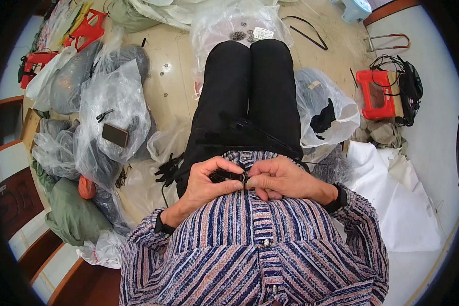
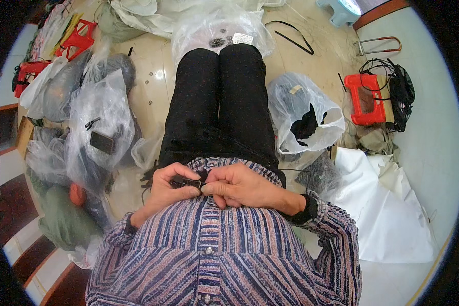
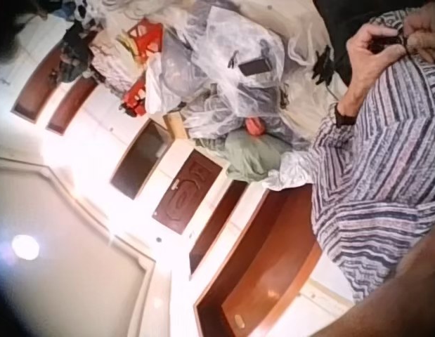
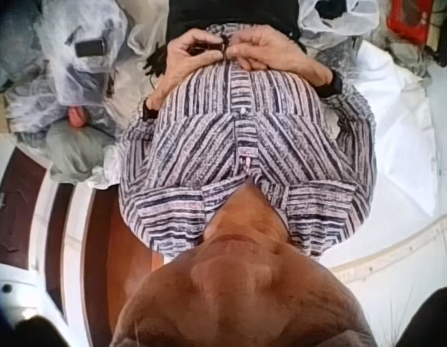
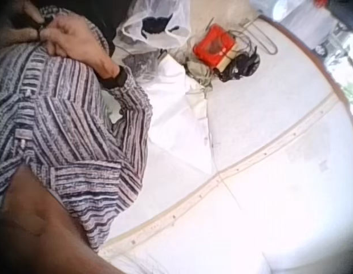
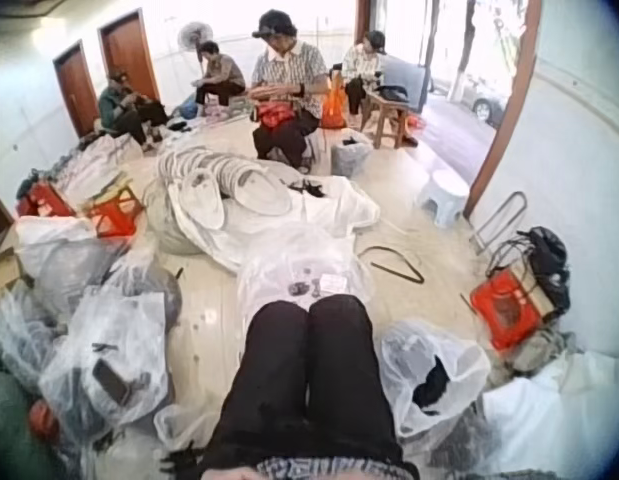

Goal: Inspecting and assembling small black shoe components while sitting among storage bags.

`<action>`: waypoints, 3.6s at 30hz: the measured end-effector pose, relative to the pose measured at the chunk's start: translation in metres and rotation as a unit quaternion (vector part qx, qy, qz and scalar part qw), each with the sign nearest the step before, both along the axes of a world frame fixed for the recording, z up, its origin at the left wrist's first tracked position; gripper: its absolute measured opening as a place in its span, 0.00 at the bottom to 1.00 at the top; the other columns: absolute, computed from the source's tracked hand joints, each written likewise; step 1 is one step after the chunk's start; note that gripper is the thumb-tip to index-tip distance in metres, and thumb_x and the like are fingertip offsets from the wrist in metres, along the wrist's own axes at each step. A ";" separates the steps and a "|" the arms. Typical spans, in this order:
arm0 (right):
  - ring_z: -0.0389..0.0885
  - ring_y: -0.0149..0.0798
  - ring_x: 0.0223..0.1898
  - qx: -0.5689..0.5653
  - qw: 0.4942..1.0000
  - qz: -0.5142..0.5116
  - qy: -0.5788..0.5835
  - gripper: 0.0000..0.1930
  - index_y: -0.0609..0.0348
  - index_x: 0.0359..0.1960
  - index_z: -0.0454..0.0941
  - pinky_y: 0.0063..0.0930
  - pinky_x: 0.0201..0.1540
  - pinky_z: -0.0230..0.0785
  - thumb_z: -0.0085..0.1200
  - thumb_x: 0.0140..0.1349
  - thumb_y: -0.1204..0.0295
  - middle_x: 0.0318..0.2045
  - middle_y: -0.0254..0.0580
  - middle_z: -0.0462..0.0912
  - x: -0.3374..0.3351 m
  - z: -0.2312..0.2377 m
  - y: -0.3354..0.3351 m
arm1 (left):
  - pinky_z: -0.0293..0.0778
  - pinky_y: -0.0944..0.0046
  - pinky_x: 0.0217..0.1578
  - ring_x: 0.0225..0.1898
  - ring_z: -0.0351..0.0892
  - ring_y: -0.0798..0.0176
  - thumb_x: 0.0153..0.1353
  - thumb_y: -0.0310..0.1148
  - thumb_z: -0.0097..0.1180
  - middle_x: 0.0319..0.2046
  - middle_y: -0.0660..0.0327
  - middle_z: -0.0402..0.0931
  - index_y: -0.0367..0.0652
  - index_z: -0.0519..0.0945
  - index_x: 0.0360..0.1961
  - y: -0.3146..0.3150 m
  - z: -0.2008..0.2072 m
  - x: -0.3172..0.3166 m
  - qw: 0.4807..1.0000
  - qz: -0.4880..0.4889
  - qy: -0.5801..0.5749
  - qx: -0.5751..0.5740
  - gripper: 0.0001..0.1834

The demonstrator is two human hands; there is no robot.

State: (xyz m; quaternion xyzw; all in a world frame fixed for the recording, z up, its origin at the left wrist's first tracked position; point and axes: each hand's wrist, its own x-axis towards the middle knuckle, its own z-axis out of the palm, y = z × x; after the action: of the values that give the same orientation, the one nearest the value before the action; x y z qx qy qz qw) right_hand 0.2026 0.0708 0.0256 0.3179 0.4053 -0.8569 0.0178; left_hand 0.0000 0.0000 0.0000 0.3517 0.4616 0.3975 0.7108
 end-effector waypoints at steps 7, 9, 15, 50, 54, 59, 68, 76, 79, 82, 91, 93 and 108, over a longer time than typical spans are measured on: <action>0.64 0.18 0.17 0.019 0.999 -0.004 -0.025 0.10 0.59 0.28 0.73 0.12 0.18 0.54 0.45 0.63 0.67 0.15 0.27 0.71 -0.002 0.000 -0.013 | 0.70 0.74 0.37 0.33 0.75 0.73 0.43 0.22 0.65 0.30 0.62 0.78 0.37 0.79 0.33 -0.007 -0.008 0.005 0.999 -0.002 0.012 0.049 0.12; 0.64 0.19 0.17 0.021 0.999 -0.001 -0.031 0.11 0.59 0.27 0.73 0.13 0.19 0.55 0.46 0.62 0.67 0.15 0.27 0.71 -0.001 -0.001 -0.013 | 0.70 0.74 0.37 0.33 0.75 0.72 0.43 0.22 0.65 0.30 0.62 0.78 0.37 0.79 0.32 -0.006 -0.009 0.005 0.998 -0.005 0.008 0.067 0.12; 0.64 0.19 0.18 0.020 1.000 -0.006 -0.007 0.11 0.59 0.26 0.73 0.14 0.20 0.55 0.46 0.62 0.66 0.15 0.26 0.71 0.000 0.000 -0.014 | 0.70 0.74 0.36 0.32 0.75 0.72 0.42 0.22 0.66 0.29 0.61 0.78 0.37 0.80 0.31 -0.009 -0.008 0.006 0.998 -0.012 0.002 0.055 0.12; 0.76 0.49 0.24 0.671 0.708 0.095 -0.201 0.22 0.66 0.20 0.76 0.41 0.30 0.66 0.40 0.58 0.59 0.20 0.54 0.77 -0.037 -0.012 0.012 | 0.69 0.72 0.22 0.20 0.73 0.70 0.44 0.27 0.62 0.18 0.58 0.75 0.34 0.76 0.29 0.039 0.007 0.014 0.907 0.014 0.375 0.193 0.11; 0.73 0.48 0.19 0.501 0.853 -0.084 -0.119 0.19 0.67 0.17 0.72 0.36 0.25 0.63 0.39 0.58 0.64 0.16 0.52 0.75 -0.028 -0.019 0.013 | 0.66 0.74 0.24 0.21 0.69 0.75 0.45 0.25 0.61 0.19 0.64 0.73 0.35 0.76 0.29 0.042 0.018 0.010 0.946 0.019 0.300 0.122 0.09; 0.72 0.48 0.19 0.444 0.891 -0.081 -0.052 0.20 0.70 0.21 0.71 0.34 0.24 0.62 0.35 0.62 0.65 0.17 0.53 0.73 -0.029 -0.020 0.018 | 0.64 0.76 0.25 0.23 0.67 0.78 0.45 0.24 0.61 0.21 0.68 0.73 0.35 0.77 0.28 0.042 0.020 0.009 0.965 0.037 0.239 0.104 0.07; 0.62 0.33 0.17 0.193 0.947 -0.255 0.018 0.21 0.58 0.14 0.60 0.28 0.23 0.58 0.35 0.65 0.64 0.12 0.34 0.62 -0.037 -0.021 0.008 | 0.65 0.76 0.23 0.22 0.67 0.78 0.50 0.24 0.59 0.21 0.67 0.73 0.34 0.77 0.33 0.039 0.009 0.013 0.960 0.087 0.199 0.179 0.09; 0.58 0.29 0.20 0.011 0.948 -0.275 0.159 0.22 0.55 0.13 0.57 0.26 0.29 0.58 0.34 0.66 0.60 0.13 0.30 0.56 -0.035 -0.018 0.018 | 0.65 0.79 0.22 0.24 0.72 0.76 0.57 0.27 0.53 0.24 0.64 0.74 0.34 0.75 0.39 0.039 0.022 0.019 0.986 0.131 0.043 0.089 0.10; 0.58 0.28 0.19 0.029 0.956 -0.257 0.137 0.22 0.55 0.13 0.57 0.24 0.27 0.58 0.33 0.66 0.60 0.12 0.29 0.56 -0.031 -0.025 0.019 | 0.62 0.80 0.19 0.20 0.70 0.77 0.61 0.33 0.50 0.24 0.62 0.76 0.34 0.74 0.40 0.038 0.018 0.017 0.990 0.127 -0.003 0.064 0.12; 0.57 0.27 0.18 0.034 0.956 -0.258 0.132 0.22 0.55 0.13 0.58 0.23 0.26 0.57 0.33 0.66 0.60 0.11 0.29 0.55 -0.032 -0.026 0.020 | 0.61 0.80 0.17 0.18 0.67 0.79 0.60 0.32 0.50 0.23 0.63 0.76 0.35 0.75 0.39 0.038 0.013 0.017 0.991 0.129 -0.025 0.039 0.11; 0.57 0.26 0.17 0.148 0.963 -0.206 0.090 0.23 0.56 0.14 0.60 0.22 0.22 0.52 0.31 0.65 0.57 0.12 0.30 0.62 -0.032 -0.034 0.015 | 0.62 0.79 0.17 0.14 0.64 0.79 0.55 0.24 0.52 0.17 0.65 0.72 0.35 0.76 0.33 0.040 0.019 0.018 0.989 0.145 -0.016 -0.014 0.05; 0.57 0.26 0.17 0.157 0.964 -0.198 0.086 0.23 0.56 0.14 0.61 0.22 0.22 0.52 0.31 0.65 0.57 0.12 0.31 0.62 -0.030 -0.038 0.016 | 0.64 0.78 0.17 0.14 0.66 0.78 0.55 0.24 0.52 0.16 0.64 0.72 0.34 0.75 0.31 0.041 0.020 0.020 0.988 0.154 -0.027 -0.014 0.04; 0.60 0.27 0.20 0.126 0.968 -0.194 0.100 0.21 0.56 0.15 0.60 0.23 0.27 0.57 0.31 0.66 0.60 0.13 0.31 0.60 -0.032 -0.028 0.019 | 0.55 0.79 0.13 0.13 0.61 0.81 0.54 0.24 0.54 0.17 0.68 0.71 0.37 0.75 0.29 0.039 0.018 0.019 0.986 0.152 0.063 0.006 0.02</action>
State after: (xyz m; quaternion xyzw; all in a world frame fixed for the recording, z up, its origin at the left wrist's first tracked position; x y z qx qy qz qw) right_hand 0.1704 0.0895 -0.0020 0.3031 0.4400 -0.8136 -0.2295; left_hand 0.0189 0.0395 0.0178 0.3057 0.5512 0.4807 0.6097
